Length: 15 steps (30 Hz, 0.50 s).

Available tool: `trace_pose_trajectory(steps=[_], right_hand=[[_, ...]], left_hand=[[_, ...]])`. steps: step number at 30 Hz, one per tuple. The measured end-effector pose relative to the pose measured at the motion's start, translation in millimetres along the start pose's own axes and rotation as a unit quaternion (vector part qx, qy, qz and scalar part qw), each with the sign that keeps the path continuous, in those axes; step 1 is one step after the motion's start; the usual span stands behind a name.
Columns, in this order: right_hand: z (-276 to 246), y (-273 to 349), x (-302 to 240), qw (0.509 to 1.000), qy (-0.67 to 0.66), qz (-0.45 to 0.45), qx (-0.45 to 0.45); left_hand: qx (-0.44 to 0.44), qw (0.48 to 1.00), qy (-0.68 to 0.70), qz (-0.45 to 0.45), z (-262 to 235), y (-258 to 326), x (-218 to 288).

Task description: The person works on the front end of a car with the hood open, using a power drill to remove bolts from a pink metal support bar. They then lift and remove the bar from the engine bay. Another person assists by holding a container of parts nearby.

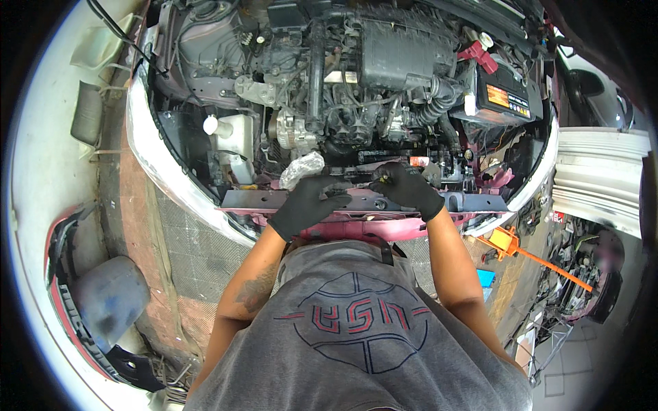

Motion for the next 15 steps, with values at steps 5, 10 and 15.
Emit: trace_pose_trajectory(steps=[5, 10, 15], right_hand=[[-10.3, 3.8, -6.9, 0.998, -0.063, 0.005, -0.020], [11.3, -20.2, 41.2, 0.994, -0.056, -0.077, -0.056], [-4.3, -37.1, 39.9, 0.991, 0.012, -0.066, -0.113]], left_hand=[[-0.043, 0.999, -0.018, 0.014, 2.9, 0.0, -22.4], [-0.110, 0.990, -0.078, -0.050, 0.9, -8.3, -25.8], [-0.128, 0.986, -0.075, -0.071, -2.2, -14.0, -21.1]])
Point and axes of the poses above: each hand's wrist, its own y-axis away from the middle knuckle, its own z-axis out of the palm, x = y × z, the point moved 1 cm from there along -y, towards the middle knuckle, and after that the axes turned 13 degrees about -x, right-handed, at the moved point
